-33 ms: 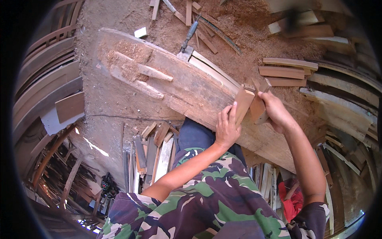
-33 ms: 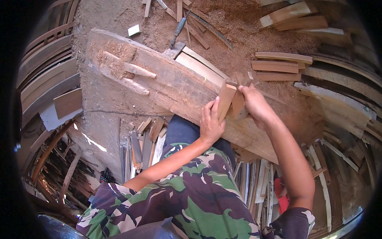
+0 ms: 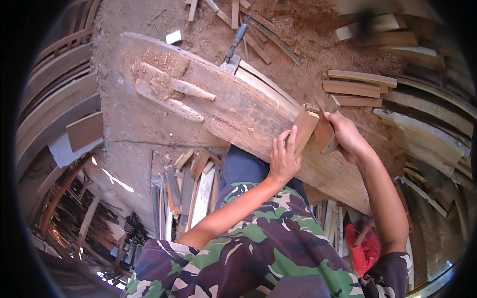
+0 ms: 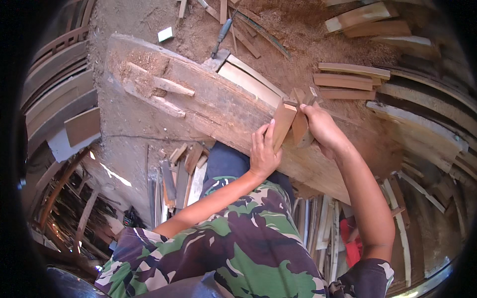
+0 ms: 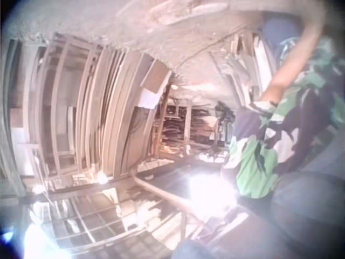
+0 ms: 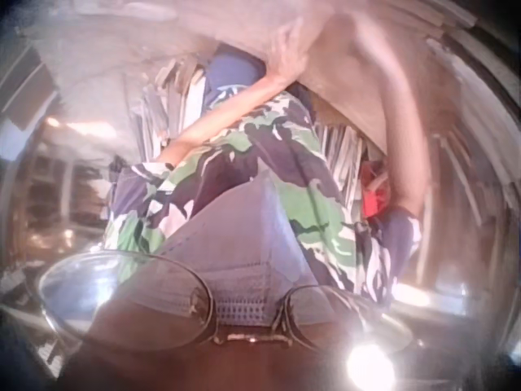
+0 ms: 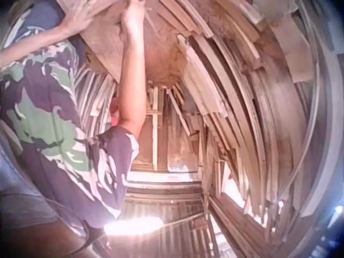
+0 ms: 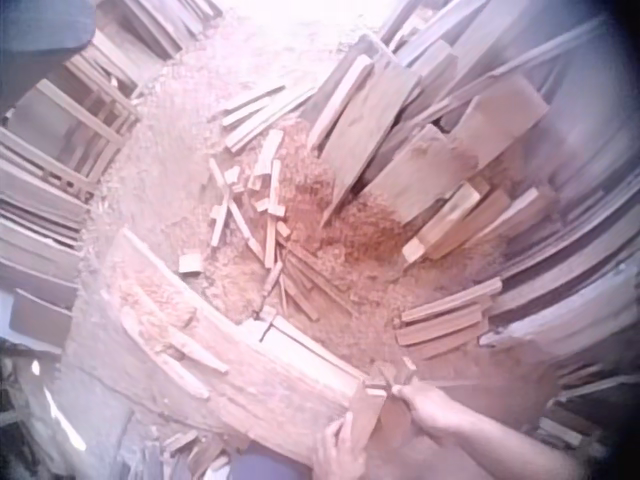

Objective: The person uses a wooden marking gauge to mark wooden boards and then arranges the boards on a workbench covered in sawdust while another person works in the background.

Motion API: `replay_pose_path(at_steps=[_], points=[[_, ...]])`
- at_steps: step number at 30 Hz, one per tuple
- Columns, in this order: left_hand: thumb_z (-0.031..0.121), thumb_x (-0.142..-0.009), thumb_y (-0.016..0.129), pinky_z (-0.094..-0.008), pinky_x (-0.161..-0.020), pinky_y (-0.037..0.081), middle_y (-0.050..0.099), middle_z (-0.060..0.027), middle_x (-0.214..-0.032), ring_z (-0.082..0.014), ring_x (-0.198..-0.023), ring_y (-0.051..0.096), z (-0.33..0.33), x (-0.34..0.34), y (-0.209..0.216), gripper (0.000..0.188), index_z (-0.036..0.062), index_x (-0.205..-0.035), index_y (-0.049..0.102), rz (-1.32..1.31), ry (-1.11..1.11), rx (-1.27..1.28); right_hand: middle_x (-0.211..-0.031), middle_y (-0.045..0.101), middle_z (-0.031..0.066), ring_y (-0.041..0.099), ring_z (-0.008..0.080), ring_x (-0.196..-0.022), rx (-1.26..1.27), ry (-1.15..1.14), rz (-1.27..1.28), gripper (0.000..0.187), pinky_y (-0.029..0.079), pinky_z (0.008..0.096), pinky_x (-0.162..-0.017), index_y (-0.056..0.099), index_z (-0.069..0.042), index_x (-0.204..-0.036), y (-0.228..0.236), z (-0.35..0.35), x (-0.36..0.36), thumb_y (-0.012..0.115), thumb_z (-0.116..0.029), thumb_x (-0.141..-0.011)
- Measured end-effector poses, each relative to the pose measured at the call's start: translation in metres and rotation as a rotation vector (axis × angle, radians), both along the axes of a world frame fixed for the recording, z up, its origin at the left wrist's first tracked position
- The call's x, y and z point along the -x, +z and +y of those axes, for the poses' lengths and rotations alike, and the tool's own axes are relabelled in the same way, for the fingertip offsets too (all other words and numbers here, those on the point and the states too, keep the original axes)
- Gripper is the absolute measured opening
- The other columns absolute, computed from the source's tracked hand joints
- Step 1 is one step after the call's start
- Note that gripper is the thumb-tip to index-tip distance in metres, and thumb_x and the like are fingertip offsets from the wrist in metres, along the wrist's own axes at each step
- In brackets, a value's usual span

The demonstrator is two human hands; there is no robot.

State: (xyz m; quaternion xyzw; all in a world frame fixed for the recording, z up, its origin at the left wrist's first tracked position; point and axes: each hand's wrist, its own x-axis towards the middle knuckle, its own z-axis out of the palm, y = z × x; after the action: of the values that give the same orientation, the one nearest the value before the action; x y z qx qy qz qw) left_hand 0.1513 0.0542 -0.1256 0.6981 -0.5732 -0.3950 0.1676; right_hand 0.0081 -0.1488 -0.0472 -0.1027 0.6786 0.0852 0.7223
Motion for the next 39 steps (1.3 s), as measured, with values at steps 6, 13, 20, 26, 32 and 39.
replay_pose_path(at_steps=[6,13,20,26,32,39], points=[[0.004,-0.073,0.081,-0.0521,-0.100,0.052,0.052,-0.0196,-0.141,-0.0432,-0.118,0.056,-0.014,0.004,0.003,0.105,0.0087,-0.168,0.034,0.022,0.012,-0.046,-0.133,0.063,0.0131,0.063,0.0218,-0.119,-0.072,-0.063,0.000,0.040,0.055,0.0426,-0.098,0.050,-0.006,-0.143,0.003,-0.017,0.009,0.047,-0.034,-0.114],[0.002,-0.072,0.080,-0.0529,-0.100,0.050,0.052,-0.0211,-0.142,-0.0456,-0.118,0.056,-0.017,0.004,0.004,0.099,0.0045,-0.162,0.039,0.014,0.000,-0.040,-0.129,0.064,0.0140,0.061,0.0241,-0.114,0.009,0.118,0.058,0.042,0.053,0.0433,-0.100,0.050,-0.005,-0.143,-0.005,-0.020,0.003,0.049,-0.033,-0.113],[0.002,-0.073,0.078,-0.0535,-0.100,0.049,0.052,-0.0220,-0.144,-0.0473,-0.119,0.056,-0.017,0.006,-0.002,0.097,0.0027,-0.161,0.039,0.034,0.002,-0.055,-0.136,0.062,0.0186,0.057,0.0262,-0.122,0.035,0.085,-0.026,0.051,0.046,0.0436,-0.108,0.047,-0.002,-0.152,0.002,-0.017,0.012,0.044,-0.033,-0.113],[0.003,-0.073,0.077,-0.0535,-0.101,0.050,0.052,-0.0222,-0.144,-0.0469,-0.120,0.056,-0.019,0.005,-0.004,0.097,0.0015,-0.161,0.039,0.035,-0.007,-0.051,-0.140,0.061,0.0172,0.056,0.0242,-0.127,-0.052,0.070,0.050,0.048,0.045,0.0438,-0.110,0.049,0.001,-0.146,-0.006,-0.027,0.001,0.047,-0.033,-0.113],[0.002,-0.073,0.077,-0.0519,-0.094,0.054,0.052,-0.0204,-0.146,-0.0450,-0.113,0.057,-0.016,0.003,-0.001,0.097,0.0034,-0.163,0.039,0.010,-0.006,-0.024,-0.136,0.062,0.0156,0.056,0.0207,-0.123,-0.030,0.050,0.154,0.050,0.046,0.0395,-0.108,0.051,0.002,-0.145,-0.021,-0.011,0.007,0.050,-0.036,-0.112],[0.002,-0.075,0.074,-0.0538,-0.100,0.050,0.052,-0.0229,-0.144,-0.0478,-0.118,0.056,-0.017,0.004,-0.002,0.093,0.0014,-0.161,0.040,0.046,-0.002,-0.031,-0.131,0.063,0.0156,0.057,0.0224,-0.116,-0.010,-0.019,0.051,0.045,0.046,0.0413,-0.107,0.054,-0.001,-0.141,0.006,-0.023,0.002,0.050,-0.035,-0.112]])
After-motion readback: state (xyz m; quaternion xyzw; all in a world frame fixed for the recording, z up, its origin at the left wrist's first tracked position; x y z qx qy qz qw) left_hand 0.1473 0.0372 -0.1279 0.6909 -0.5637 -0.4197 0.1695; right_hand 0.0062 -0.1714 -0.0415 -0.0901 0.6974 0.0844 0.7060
